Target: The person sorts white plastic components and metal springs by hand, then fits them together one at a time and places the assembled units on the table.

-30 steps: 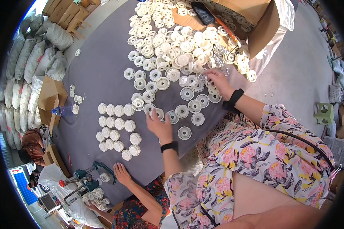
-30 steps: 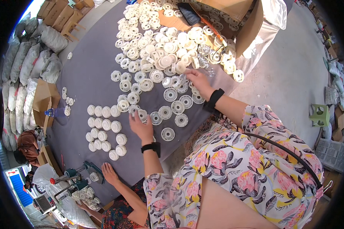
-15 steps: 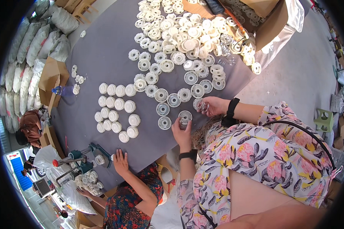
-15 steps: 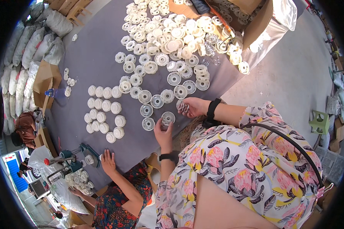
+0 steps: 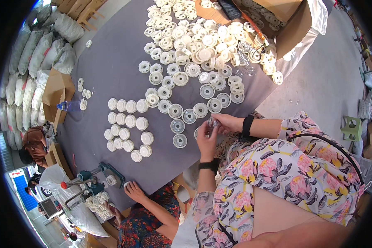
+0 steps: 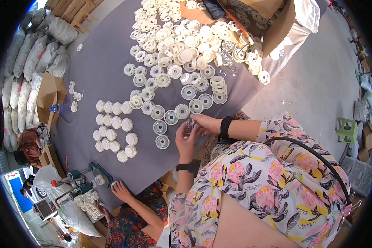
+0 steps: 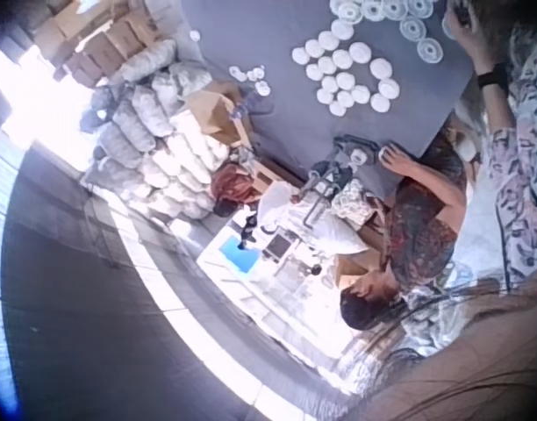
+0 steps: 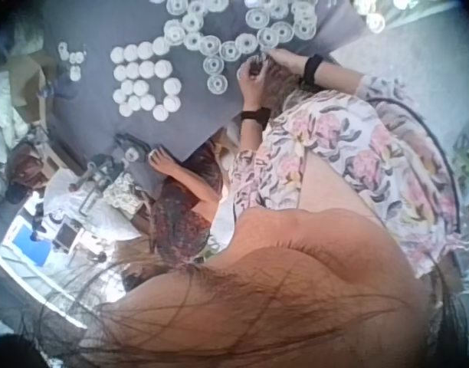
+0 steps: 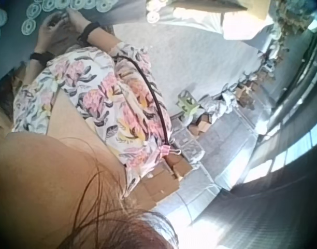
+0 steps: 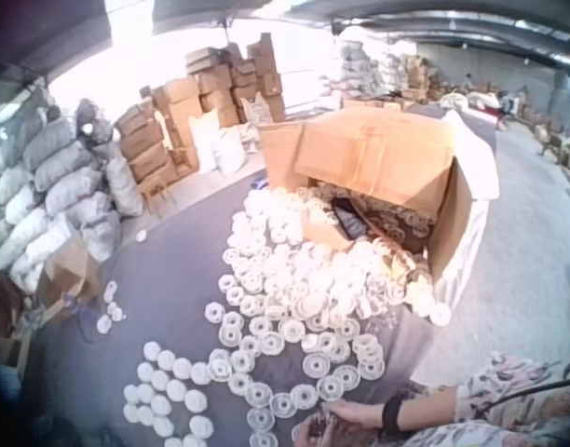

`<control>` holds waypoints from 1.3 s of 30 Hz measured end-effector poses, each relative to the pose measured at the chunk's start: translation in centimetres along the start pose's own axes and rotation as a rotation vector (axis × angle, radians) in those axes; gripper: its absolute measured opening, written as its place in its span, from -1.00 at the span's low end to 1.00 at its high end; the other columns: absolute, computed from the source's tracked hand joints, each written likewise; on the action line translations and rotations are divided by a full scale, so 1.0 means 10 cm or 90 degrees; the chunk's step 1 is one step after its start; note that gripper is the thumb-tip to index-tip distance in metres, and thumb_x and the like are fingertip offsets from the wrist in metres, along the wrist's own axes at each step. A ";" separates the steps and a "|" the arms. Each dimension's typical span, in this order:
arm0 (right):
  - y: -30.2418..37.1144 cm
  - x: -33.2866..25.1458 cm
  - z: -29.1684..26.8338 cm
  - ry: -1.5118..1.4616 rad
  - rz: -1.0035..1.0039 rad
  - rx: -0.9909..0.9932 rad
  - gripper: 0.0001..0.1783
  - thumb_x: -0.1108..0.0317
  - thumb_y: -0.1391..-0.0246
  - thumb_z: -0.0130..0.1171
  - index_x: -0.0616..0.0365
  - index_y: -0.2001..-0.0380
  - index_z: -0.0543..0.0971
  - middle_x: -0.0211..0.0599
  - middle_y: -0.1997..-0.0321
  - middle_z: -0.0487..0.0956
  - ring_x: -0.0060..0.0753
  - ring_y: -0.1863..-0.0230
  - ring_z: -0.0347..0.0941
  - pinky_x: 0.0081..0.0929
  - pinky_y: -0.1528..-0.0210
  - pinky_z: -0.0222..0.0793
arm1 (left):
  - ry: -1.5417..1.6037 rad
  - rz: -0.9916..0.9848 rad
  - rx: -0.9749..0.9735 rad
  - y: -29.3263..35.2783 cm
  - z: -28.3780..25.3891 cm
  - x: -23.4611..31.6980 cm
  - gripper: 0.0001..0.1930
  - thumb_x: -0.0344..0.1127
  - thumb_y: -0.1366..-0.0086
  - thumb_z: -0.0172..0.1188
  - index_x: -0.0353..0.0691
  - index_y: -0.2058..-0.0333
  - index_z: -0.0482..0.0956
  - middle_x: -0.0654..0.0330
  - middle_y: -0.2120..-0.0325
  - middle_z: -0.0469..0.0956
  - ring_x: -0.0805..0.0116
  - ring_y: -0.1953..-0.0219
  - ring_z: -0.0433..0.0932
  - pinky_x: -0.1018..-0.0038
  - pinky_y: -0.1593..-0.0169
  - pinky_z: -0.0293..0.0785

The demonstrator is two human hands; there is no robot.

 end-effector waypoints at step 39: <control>0.67 -1.18 -1.63 -0.154 -0.443 0.436 -0.85 0.34 -0.10 0.06 0.13 0.27 0.47 -0.49 0.48 0.45 -0.72 0.62 0.32 -0.67 0.64 0.32 | -0.136 0.030 0.039 -0.55 0.19 0.53 -0.69 -0.49 -0.11 0.15 -0.28 0.11 0.47 0.13 0.18 0.38 0.39 0.33 0.45 0.55 0.31 0.38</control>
Point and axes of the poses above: each hand's wrist, its own y-axis away from the middle knuckle, its own z-axis out of the palm, x = y × z, the point moved 1 cm from there along -y, towards the middle knuckle
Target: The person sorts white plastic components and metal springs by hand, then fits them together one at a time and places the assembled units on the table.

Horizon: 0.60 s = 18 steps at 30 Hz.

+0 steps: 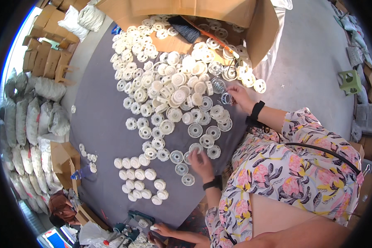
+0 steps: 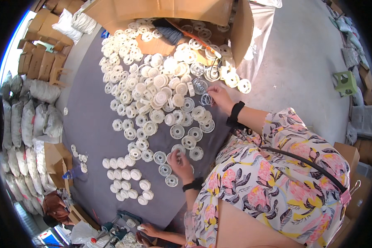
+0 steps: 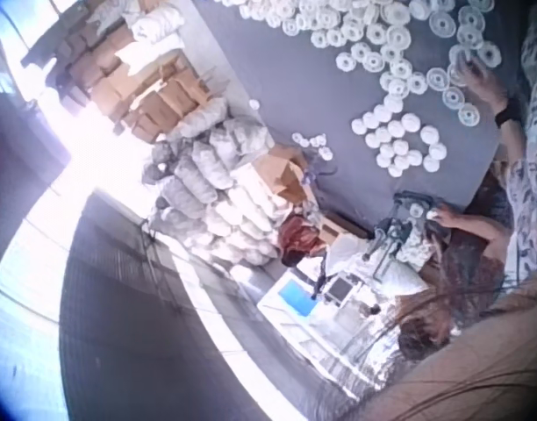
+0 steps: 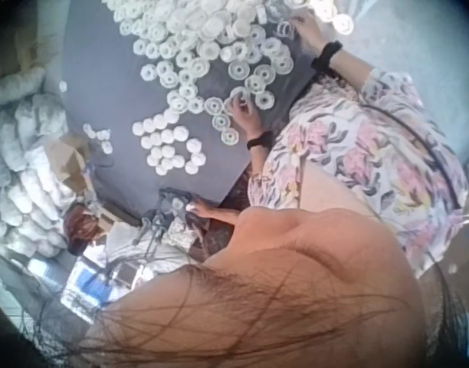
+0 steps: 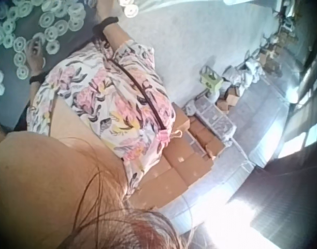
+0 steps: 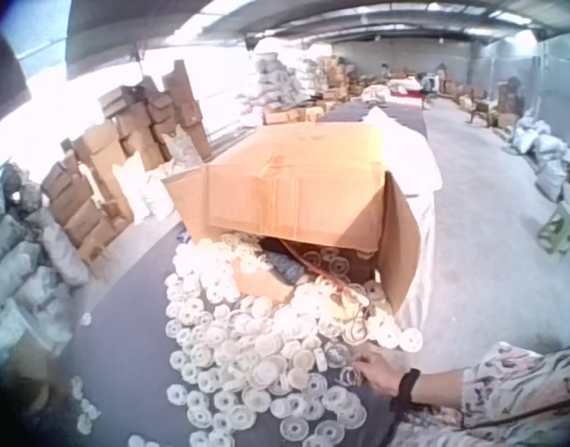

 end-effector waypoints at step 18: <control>0.66 0.62 0.32 0.173 0.025 -0.308 -0.74 0.24 -0.09 0.03 0.14 0.20 0.48 -0.52 0.39 0.49 -0.69 0.40 0.40 -0.67 0.39 0.33 | -0.155 -0.158 0.181 -0.90 -1.05 -1.41 -0.49 -0.27 -0.09 0.24 -0.37 0.00 0.35 -0.06 0.14 0.39 0.15 0.21 0.43 0.33 0.10 0.39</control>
Point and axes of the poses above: each hand's wrist, its own y-axis away from the middle knuckle, its own z-axis out of the palm, x = y × z, the point moved 1 cm from there along -y, towards the middle knuckle
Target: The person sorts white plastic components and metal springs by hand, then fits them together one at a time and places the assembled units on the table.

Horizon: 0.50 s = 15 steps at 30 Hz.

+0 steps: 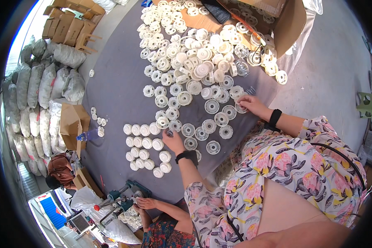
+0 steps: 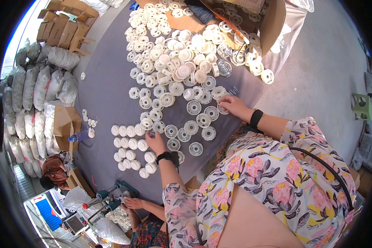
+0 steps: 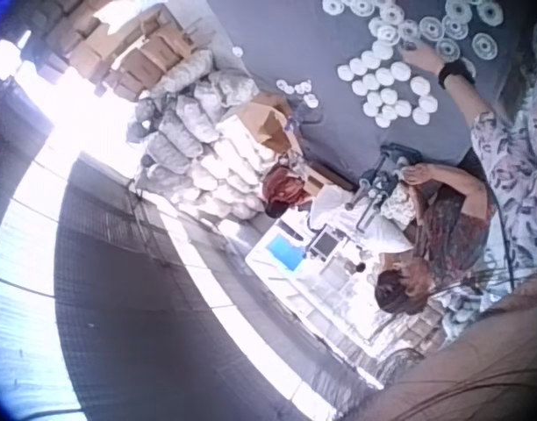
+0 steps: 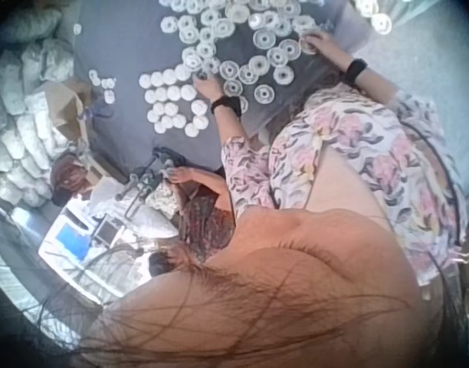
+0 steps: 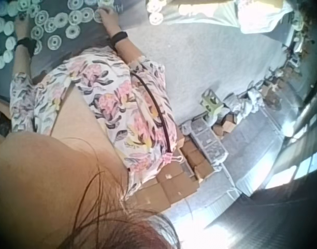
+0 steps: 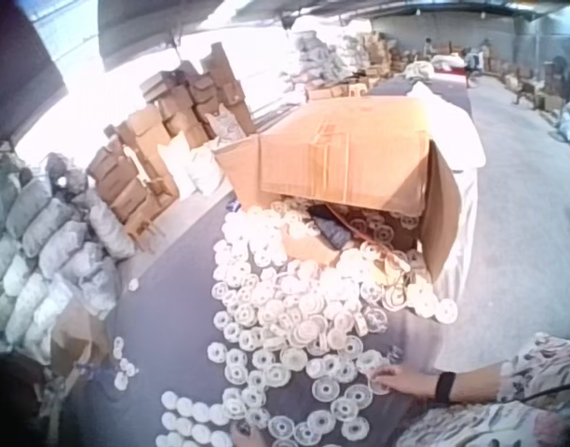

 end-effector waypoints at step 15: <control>-0.10 -0.04 -0.22 0.052 -0.033 0.044 -0.76 0.29 -0.10 0.02 0.19 0.22 0.48 -0.47 0.41 0.48 -0.68 0.44 0.39 -0.68 0.43 0.32 | 0.401 -0.263 -0.128 0.01 -0.16 -0.24 -0.42 -0.23 -0.07 0.27 -0.17 -0.07 0.32 0.27 0.35 0.49 0.56 0.47 0.42 0.62 0.51 0.27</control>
Point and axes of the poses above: each hand's wrist, its own y-axis away from the middle knuckle, its own z-axis out of the palm, x = y × z, the point moved 1 cm from there along -y, towards the middle knuckle
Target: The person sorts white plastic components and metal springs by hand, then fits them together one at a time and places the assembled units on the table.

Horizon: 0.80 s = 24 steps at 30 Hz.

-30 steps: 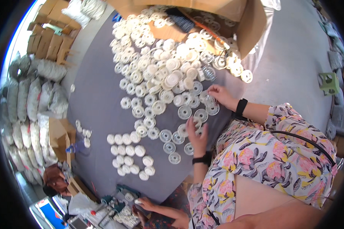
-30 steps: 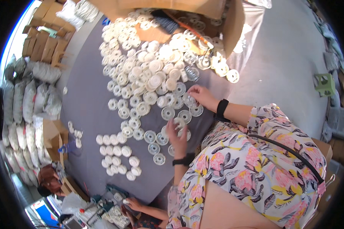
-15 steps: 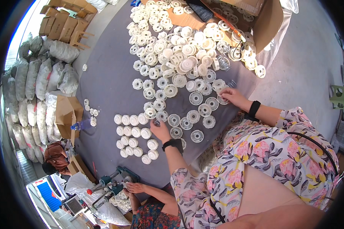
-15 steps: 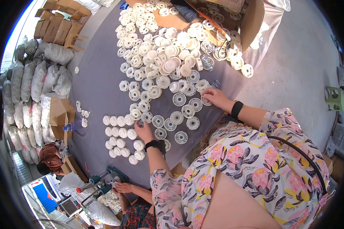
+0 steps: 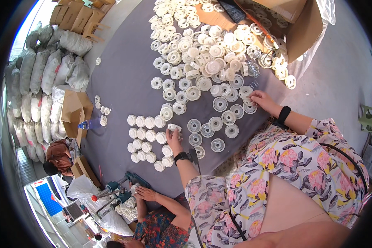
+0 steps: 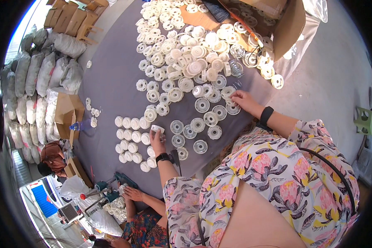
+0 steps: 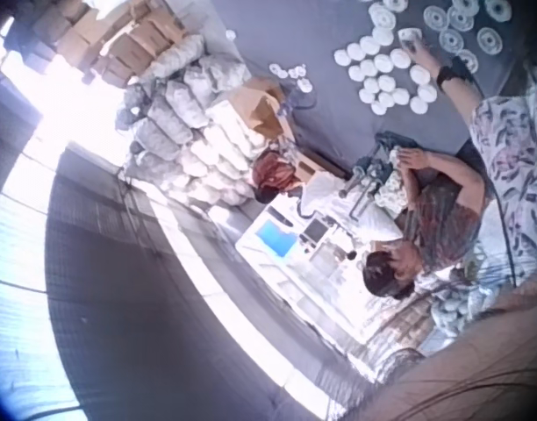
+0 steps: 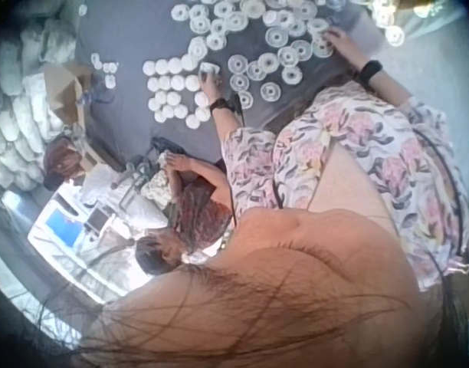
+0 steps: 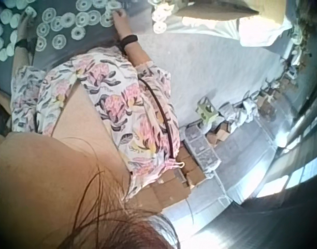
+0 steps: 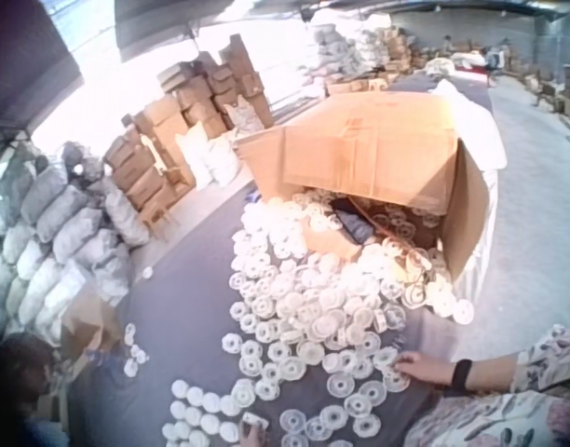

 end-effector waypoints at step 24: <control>0.14 0.04 0.05 0.081 0.001 -0.010 -0.77 0.29 -0.08 0.04 0.18 0.24 0.49 -0.49 0.41 0.50 -0.69 0.49 0.39 -0.69 0.45 0.30 | -0.608 0.338 0.168 0.44 -0.29 0.08 -0.63 -0.30 0.02 0.32 -0.28 0.21 0.49 0.00 0.20 0.39 0.05 0.20 0.45 0.26 0.13 0.39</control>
Point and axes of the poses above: each hand's wrist, its own y-axis away from the middle knuckle, its own z-axis out of the palm, x = y × z, the point moved 1 cm from there along -y, towards the middle knuckle
